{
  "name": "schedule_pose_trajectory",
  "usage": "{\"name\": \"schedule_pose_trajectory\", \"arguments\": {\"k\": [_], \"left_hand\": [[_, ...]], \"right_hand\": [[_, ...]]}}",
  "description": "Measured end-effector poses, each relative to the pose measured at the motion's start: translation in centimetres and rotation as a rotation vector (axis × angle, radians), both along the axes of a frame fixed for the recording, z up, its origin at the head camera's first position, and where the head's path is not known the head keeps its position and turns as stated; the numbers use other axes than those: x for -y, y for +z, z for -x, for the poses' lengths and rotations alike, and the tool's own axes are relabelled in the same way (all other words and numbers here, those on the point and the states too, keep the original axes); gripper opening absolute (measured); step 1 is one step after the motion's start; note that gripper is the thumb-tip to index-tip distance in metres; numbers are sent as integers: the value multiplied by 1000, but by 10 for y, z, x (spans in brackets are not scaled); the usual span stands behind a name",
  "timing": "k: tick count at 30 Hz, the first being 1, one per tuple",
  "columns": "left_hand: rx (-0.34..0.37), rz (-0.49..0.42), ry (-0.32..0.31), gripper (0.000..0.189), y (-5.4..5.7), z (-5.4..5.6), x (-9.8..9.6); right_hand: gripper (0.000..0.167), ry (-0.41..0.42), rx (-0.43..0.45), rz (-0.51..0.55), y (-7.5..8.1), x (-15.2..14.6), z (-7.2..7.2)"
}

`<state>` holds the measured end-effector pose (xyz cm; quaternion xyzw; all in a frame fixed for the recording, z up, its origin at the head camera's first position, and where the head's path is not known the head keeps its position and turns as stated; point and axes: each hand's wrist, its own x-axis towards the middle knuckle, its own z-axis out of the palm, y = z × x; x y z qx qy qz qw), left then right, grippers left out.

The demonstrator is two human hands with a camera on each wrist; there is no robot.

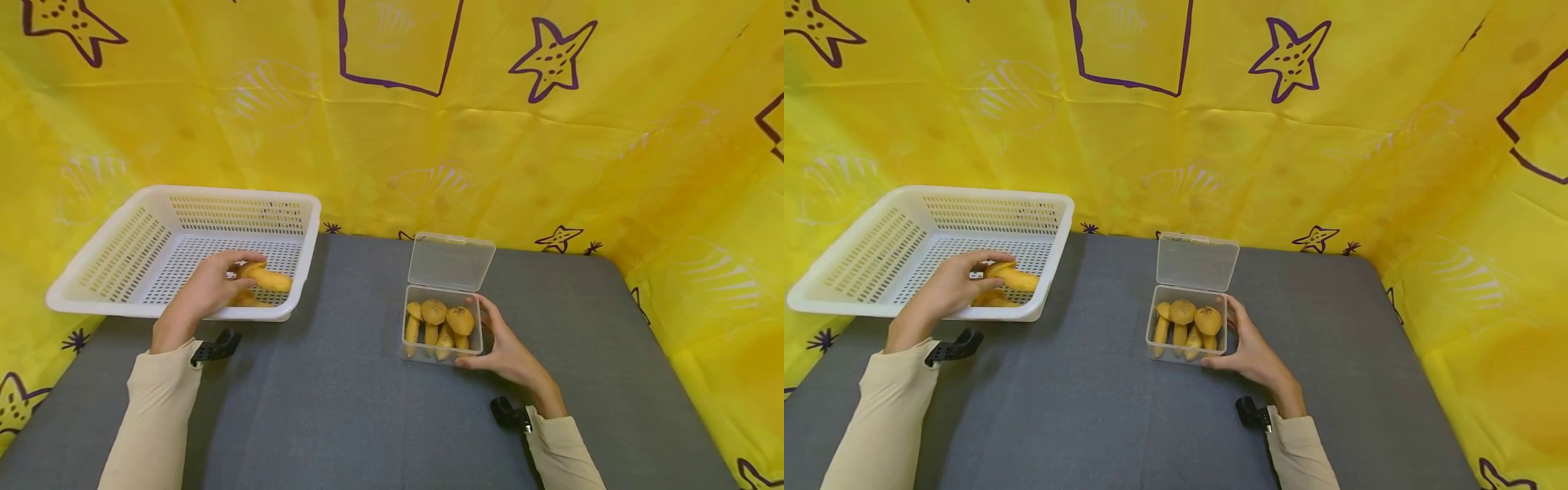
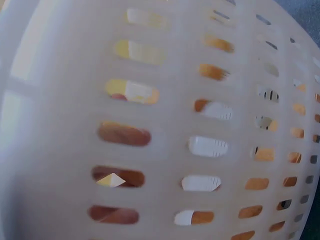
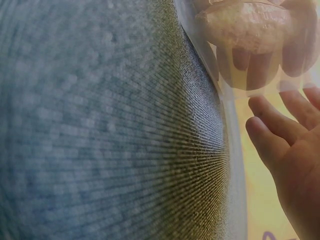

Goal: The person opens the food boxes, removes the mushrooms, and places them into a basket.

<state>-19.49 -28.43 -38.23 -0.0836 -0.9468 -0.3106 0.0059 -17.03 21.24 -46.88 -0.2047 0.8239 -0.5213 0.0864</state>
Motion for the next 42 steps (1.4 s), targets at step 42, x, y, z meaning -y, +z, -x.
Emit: {"name": "schedule_pose_trajectory", "arguments": {"k": [42], "left_hand": [[-190,-130,-90,47,12,-11,-37]], "right_hand": [[111,-1,10,1,0,0,0]]}}
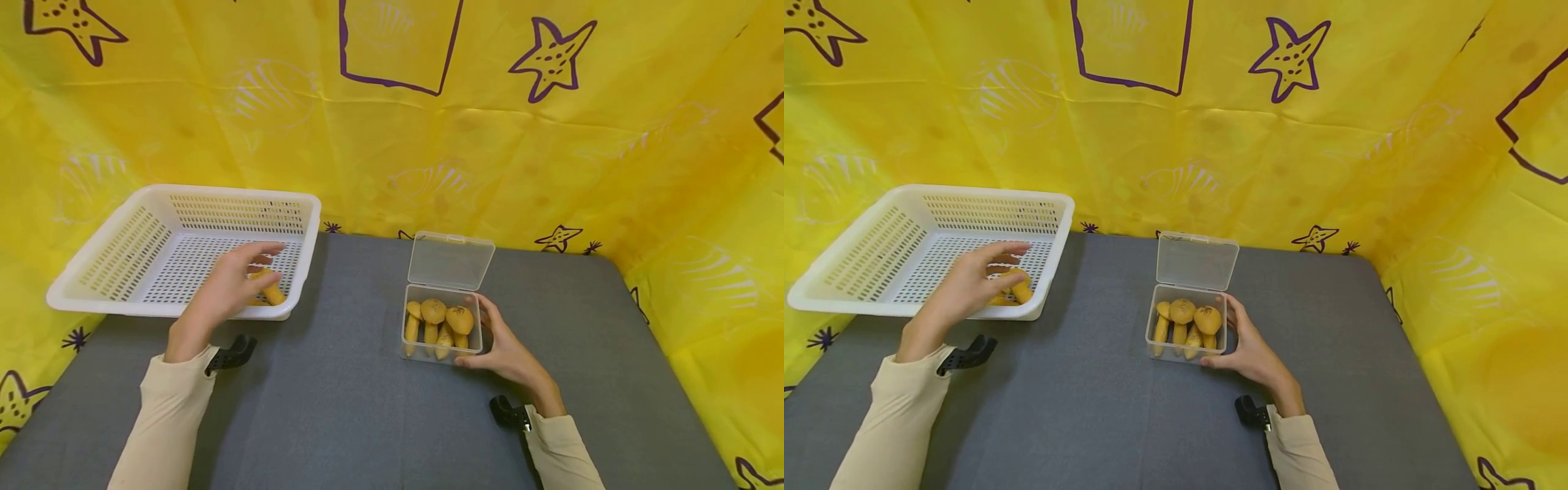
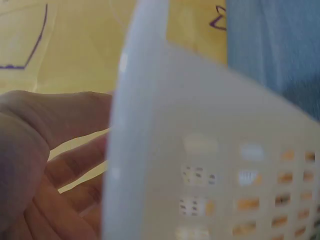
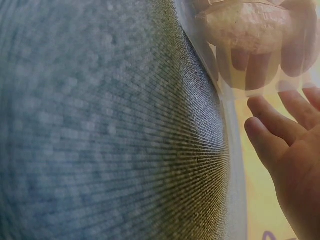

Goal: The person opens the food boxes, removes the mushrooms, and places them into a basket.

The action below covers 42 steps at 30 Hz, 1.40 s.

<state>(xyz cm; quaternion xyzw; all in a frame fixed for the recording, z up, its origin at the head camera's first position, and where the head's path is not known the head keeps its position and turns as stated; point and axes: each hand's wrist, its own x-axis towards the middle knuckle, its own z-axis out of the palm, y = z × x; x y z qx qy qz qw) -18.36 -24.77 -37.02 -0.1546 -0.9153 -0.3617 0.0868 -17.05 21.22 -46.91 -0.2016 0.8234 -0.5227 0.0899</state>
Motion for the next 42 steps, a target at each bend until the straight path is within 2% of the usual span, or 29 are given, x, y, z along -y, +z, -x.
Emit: {"name": "schedule_pose_trajectory", "arguments": {"k": [11,15,19,29,34,42], "left_hand": [[-95,30,-50,47,4,-7,-37],[-93,25,-63,47,6,-9,-47],[-107,65,-73,47,6,-11,-59],[-145,52,-172,46,0,-10,-93],[-140,26,-231,46,-2,-9,-111],[-139,61,-304,45,-8,-6,-139]], "right_hand": [[111,3,-2,-3,1,1,0],[111,4,-8,-6,2,1,0],[111,5,-9,-6,1,1,0],[110,5,-5,-4,0,0,0],[110,3,-2,-4,0,0,0],[111,8,5,-1,0,0,1]]}}
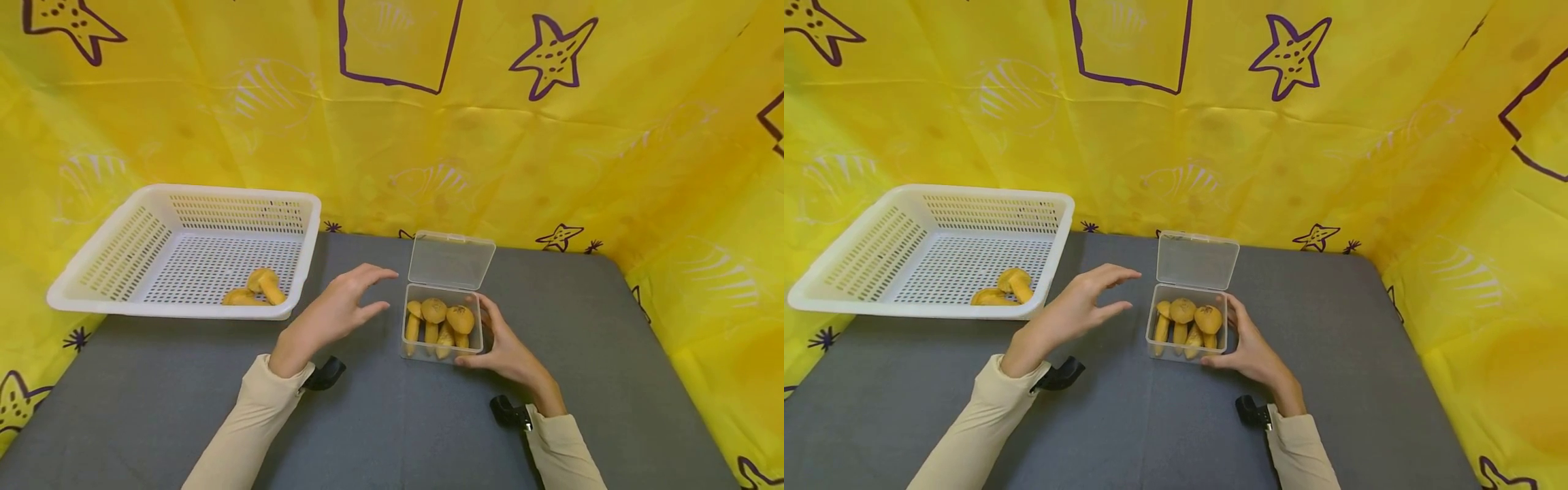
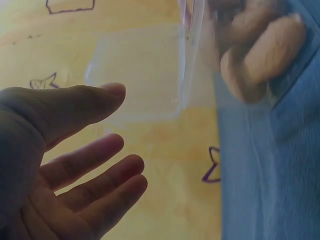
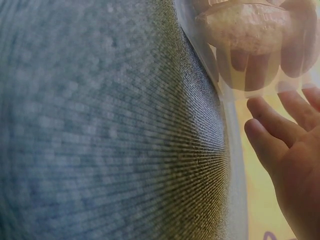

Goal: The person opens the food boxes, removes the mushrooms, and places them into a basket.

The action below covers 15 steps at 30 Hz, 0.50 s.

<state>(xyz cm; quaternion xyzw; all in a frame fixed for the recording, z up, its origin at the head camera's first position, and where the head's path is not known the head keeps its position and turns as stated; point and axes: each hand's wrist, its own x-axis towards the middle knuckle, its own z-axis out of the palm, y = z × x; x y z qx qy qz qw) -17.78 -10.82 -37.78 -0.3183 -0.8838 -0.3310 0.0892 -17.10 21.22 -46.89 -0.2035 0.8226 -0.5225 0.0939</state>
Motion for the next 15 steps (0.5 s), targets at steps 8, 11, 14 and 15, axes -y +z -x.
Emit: {"name": "schedule_pose_trajectory", "arguments": {"k": [8,11,14,15], "left_hand": [[20,-19,-58,44,-4,2,-26],[19,7,-74,44,-5,3,-35],[31,40,-92,45,-7,2,-44],[40,47,-99,46,-8,2,-47]], "right_hand": [[112,-1,11,-2,2,0,0],[111,4,12,8,3,1,0],[111,6,14,12,4,1,-1],[111,6,15,10,4,0,-1]]}}
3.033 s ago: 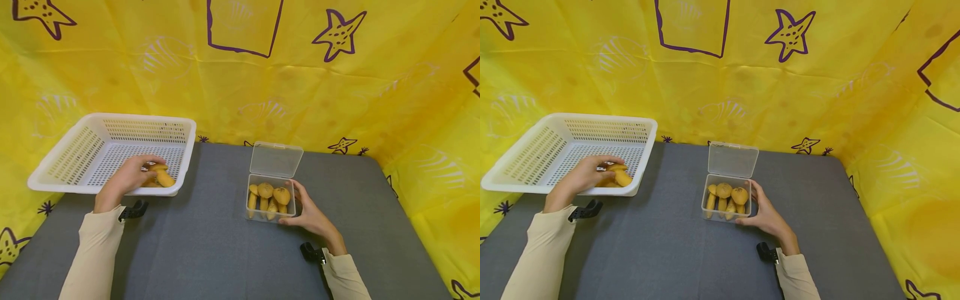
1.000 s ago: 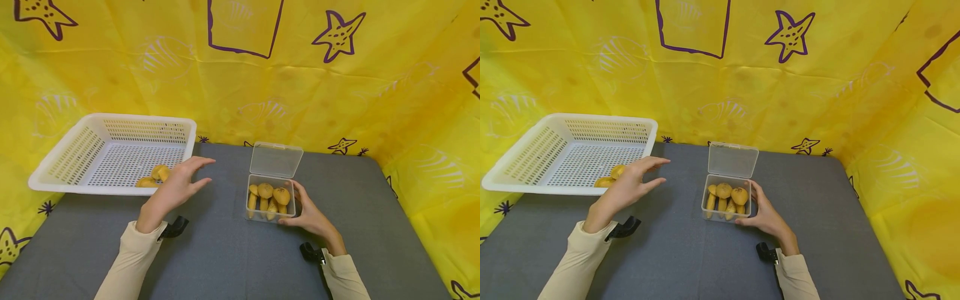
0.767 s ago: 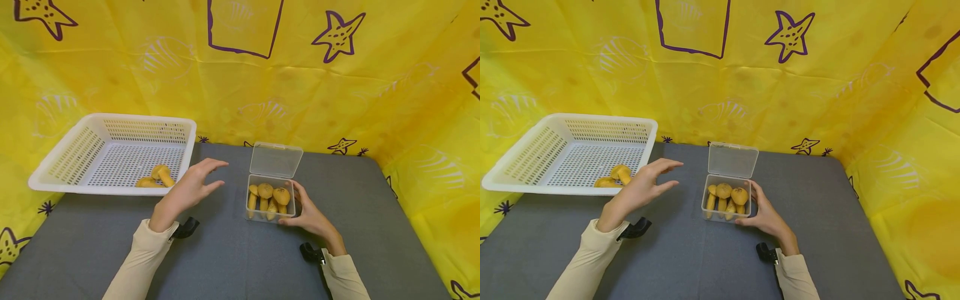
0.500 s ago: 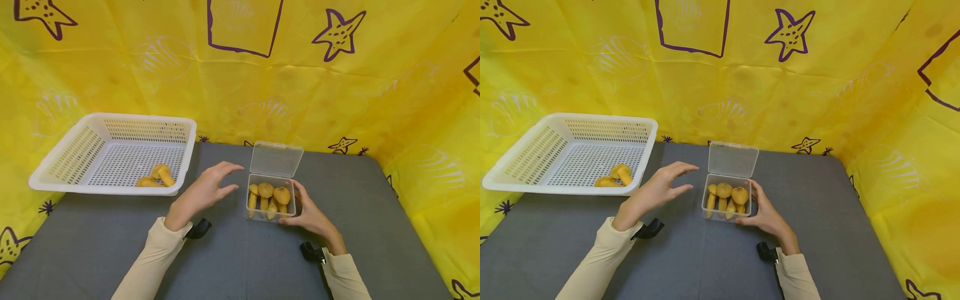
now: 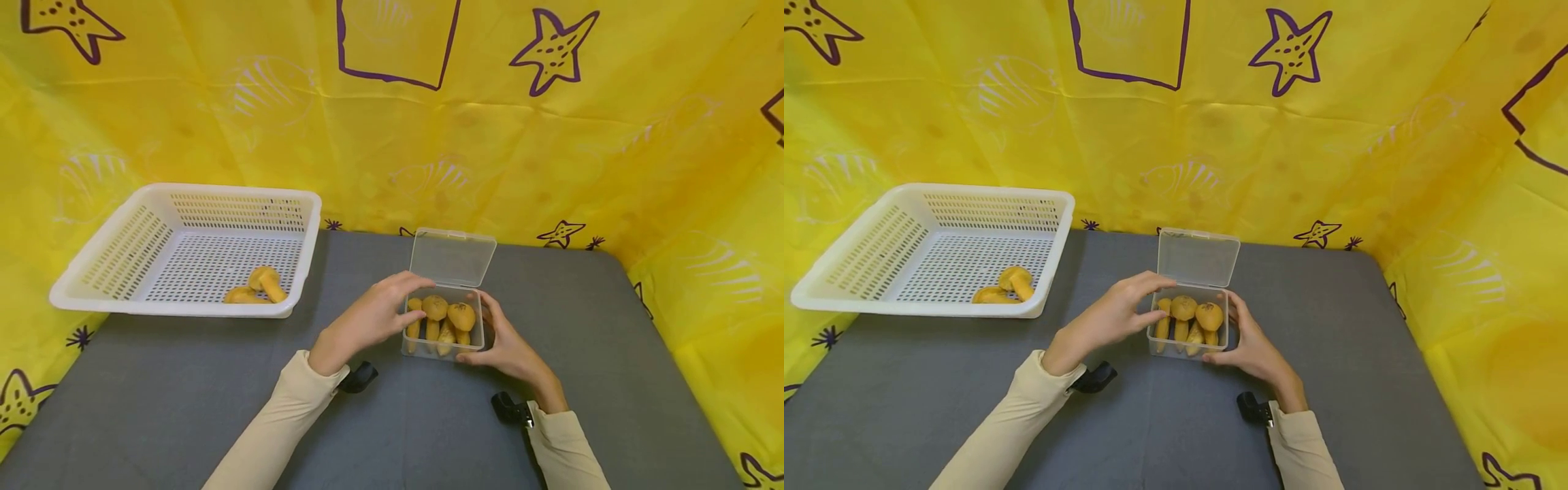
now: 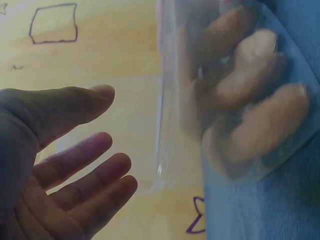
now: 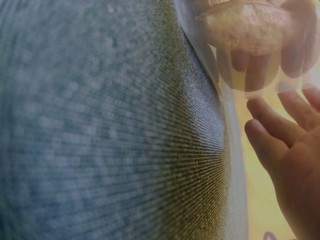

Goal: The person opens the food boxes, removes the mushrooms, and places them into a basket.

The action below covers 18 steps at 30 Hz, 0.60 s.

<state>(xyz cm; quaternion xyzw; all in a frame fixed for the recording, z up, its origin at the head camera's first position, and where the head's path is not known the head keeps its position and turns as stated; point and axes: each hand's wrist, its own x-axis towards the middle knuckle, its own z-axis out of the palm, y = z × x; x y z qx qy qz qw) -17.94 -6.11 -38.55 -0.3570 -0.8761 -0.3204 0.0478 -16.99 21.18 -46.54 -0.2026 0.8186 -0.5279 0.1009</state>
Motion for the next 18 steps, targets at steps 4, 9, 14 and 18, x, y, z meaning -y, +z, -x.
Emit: {"name": "schedule_pose_trajectory", "arguments": {"k": [4,9,14,18], "left_hand": [[37,6,-30,46,-3,0,-13],[62,20,-42,48,-8,1,-27],[102,17,-66,49,-14,3,-38],[109,30,-78,48,-20,6,-44]], "right_hand": [[112,-4,1,-8,0,-1,0],[112,-16,5,-26,-1,-1,1],[113,-20,18,-26,-2,-1,1],[113,-16,16,-27,-1,-1,1]]}}
